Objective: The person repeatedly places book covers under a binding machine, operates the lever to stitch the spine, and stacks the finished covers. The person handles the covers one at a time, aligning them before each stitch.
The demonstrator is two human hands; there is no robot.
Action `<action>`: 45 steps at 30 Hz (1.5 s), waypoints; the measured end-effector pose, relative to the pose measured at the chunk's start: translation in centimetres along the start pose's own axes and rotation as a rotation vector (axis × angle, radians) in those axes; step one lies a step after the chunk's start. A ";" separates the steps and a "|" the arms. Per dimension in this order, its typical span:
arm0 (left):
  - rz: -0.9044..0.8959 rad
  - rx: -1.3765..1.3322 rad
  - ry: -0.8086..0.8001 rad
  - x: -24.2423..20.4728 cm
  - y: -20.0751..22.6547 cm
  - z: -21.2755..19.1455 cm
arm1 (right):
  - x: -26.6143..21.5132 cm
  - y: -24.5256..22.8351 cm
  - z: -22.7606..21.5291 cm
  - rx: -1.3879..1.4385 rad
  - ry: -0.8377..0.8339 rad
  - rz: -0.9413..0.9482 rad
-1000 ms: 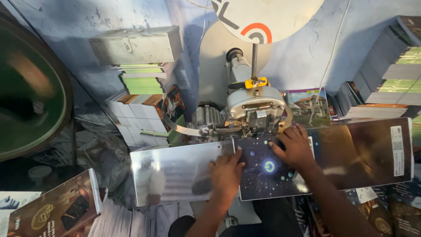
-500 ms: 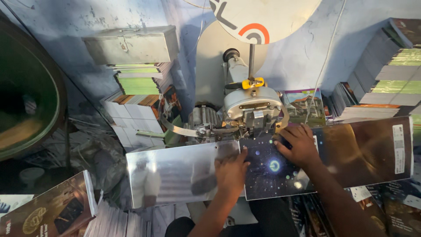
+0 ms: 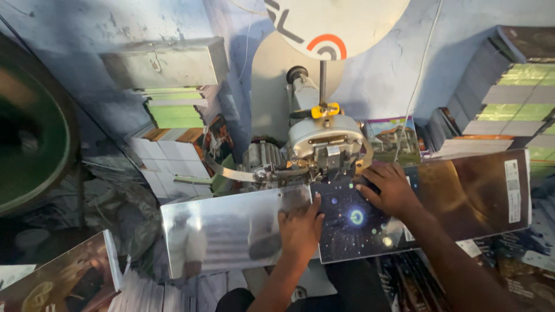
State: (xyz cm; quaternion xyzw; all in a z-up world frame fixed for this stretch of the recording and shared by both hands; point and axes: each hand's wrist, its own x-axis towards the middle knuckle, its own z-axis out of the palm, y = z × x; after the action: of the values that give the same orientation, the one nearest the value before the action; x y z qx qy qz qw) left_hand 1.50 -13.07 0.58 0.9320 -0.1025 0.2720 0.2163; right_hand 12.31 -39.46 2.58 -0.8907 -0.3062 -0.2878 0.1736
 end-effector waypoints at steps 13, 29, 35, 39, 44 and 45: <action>0.063 -0.029 0.108 -0.9 -0.8 1.3 | 5.0 7.0 -6.5 0.144 -0.910 0.461; 0.020 0.022 -0.018 -0.3 0.0 0.4 | 2.1 3.7 -13.7 0.025 -0.364 -0.108; 0.012 0.041 -0.068 -0.5 0.5 -0.1 | 2.3 4.6 -14.2 -0.124 -0.583 0.321; -0.005 0.099 -0.074 -0.2 0.7 0.1 | 1.4 6.9 -14.5 -0.268 -0.616 0.286; 0.028 0.112 -0.022 -0.6 0.3 0.9 | -2.3 9.3 -16.0 -0.388 -0.605 0.342; 0.030 0.103 -0.019 -0.8 0.3 1.1 | -3.0 9.5 -16.4 -0.399 -0.603 0.353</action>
State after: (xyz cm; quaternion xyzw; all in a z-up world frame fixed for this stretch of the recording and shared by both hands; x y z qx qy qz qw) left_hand 1.27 -13.74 -0.61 0.9428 -0.1043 0.2712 0.1631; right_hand 9.79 -55.91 12.18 -0.9903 -0.1240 -0.0332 -0.0535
